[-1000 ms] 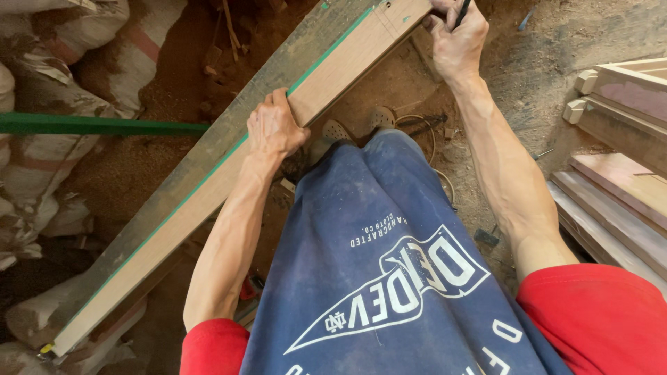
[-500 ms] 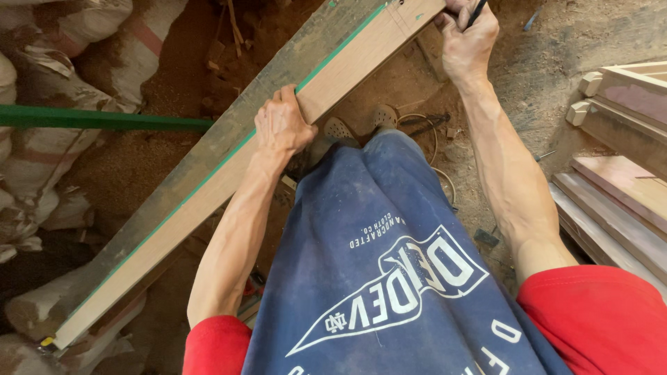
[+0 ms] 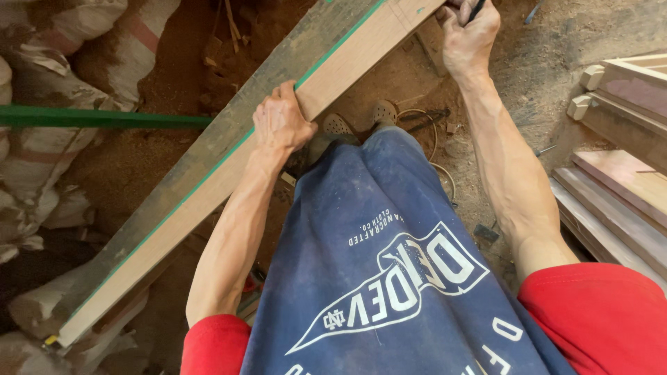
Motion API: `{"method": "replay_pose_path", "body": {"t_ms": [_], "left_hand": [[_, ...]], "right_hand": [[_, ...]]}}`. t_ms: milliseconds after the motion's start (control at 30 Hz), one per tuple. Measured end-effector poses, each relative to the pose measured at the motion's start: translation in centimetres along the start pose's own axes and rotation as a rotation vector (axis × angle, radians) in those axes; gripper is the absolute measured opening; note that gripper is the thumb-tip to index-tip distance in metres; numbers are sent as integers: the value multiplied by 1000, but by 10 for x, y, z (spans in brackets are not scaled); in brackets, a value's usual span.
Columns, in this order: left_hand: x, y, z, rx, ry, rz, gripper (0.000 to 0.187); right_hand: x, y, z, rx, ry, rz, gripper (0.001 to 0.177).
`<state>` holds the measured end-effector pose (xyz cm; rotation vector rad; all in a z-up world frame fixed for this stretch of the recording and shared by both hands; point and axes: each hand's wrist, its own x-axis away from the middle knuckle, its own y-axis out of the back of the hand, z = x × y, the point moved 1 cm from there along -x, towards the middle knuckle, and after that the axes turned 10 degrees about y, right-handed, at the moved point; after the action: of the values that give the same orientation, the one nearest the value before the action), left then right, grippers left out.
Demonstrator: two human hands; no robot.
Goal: The person measures and marks wooden planks using a metal ruler and a pencil. They repeatedly align the ruler, draw lines, and reposition the planks on a workbench to mark multiple sections.
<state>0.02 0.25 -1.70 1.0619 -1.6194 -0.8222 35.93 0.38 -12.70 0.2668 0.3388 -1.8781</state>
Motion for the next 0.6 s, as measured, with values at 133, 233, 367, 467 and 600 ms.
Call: {"method": "replay_pose_path", "body": {"t_ms": [133, 233, 367, 467, 600], "left_hand": [[0, 4, -2, 8, 1, 2, 78], [4, 2, -4, 13, -17, -27, 79], [4, 0, -6, -14, -58, -70, 88], [5, -3, -5, -6, -52, -85, 83], [5, -4, -1, -10, -34, -43, 81]], "right_hand": [[-4, 0, 0, 114, 37, 0, 39], [2, 4, 1, 301, 1, -2, 37], [5, 5, -1, 527, -154, 31, 36], [5, 11, -4, 486, 42, 47, 35], [-18, 39, -17, 573, -69, 187, 30]]}}
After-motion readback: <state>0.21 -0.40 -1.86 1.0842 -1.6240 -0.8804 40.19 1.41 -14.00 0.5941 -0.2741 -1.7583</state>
